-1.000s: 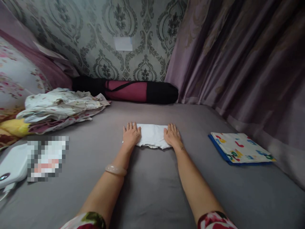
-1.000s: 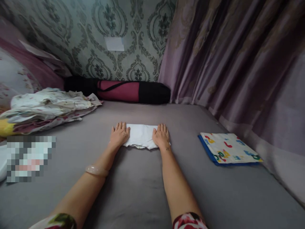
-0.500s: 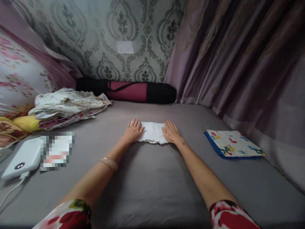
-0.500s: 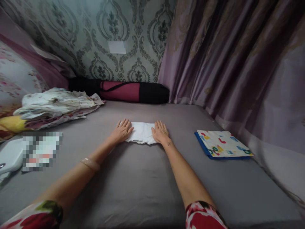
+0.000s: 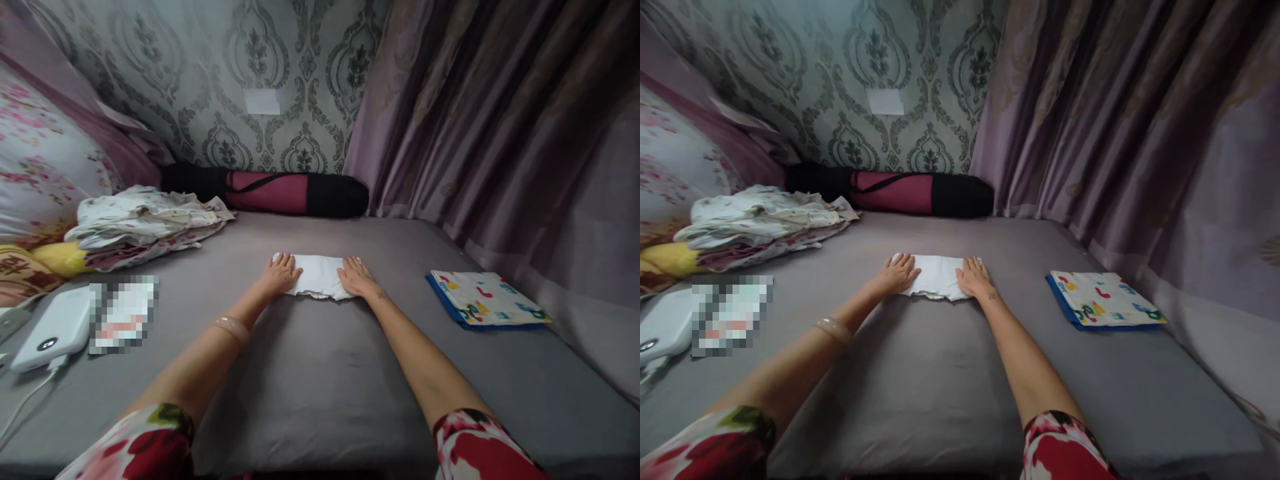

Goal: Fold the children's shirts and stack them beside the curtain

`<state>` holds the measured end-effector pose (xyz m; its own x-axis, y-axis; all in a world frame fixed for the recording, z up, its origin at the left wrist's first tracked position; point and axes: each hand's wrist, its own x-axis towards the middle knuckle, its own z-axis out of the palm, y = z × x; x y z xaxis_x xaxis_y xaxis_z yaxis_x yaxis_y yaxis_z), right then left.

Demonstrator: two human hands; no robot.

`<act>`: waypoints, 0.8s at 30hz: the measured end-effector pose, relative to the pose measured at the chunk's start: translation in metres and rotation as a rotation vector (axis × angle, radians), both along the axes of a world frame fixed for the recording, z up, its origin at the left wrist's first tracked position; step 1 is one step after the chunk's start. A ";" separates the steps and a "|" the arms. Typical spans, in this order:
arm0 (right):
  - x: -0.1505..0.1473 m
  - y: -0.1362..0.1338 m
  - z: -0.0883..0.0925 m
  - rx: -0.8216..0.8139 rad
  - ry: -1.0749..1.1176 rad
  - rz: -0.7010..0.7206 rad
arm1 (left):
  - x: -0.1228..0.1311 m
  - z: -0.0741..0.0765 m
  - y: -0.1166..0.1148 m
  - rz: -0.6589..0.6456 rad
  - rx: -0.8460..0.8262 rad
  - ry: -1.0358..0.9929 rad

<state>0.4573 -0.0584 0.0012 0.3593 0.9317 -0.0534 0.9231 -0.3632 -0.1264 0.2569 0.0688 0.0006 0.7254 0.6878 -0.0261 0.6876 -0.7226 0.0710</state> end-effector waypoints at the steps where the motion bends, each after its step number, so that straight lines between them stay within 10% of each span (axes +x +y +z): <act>1: -0.004 0.002 0.003 0.001 0.002 0.002 | 0.003 0.004 -0.003 0.004 0.002 0.012; 13: -0.041 0.006 -0.022 0.222 0.047 0.010 | 0.027 -0.023 -0.037 -0.047 0.040 -0.165; 24: -0.057 0.023 0.004 0.230 0.035 0.024 | 0.024 -0.011 -0.021 -0.062 -0.050 -0.223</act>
<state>0.4005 -0.0351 0.0054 0.3384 0.9291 0.1493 0.9247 -0.2989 -0.2359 0.2805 0.0479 -0.0103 0.7579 0.6437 0.1065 0.6055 -0.7547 0.2526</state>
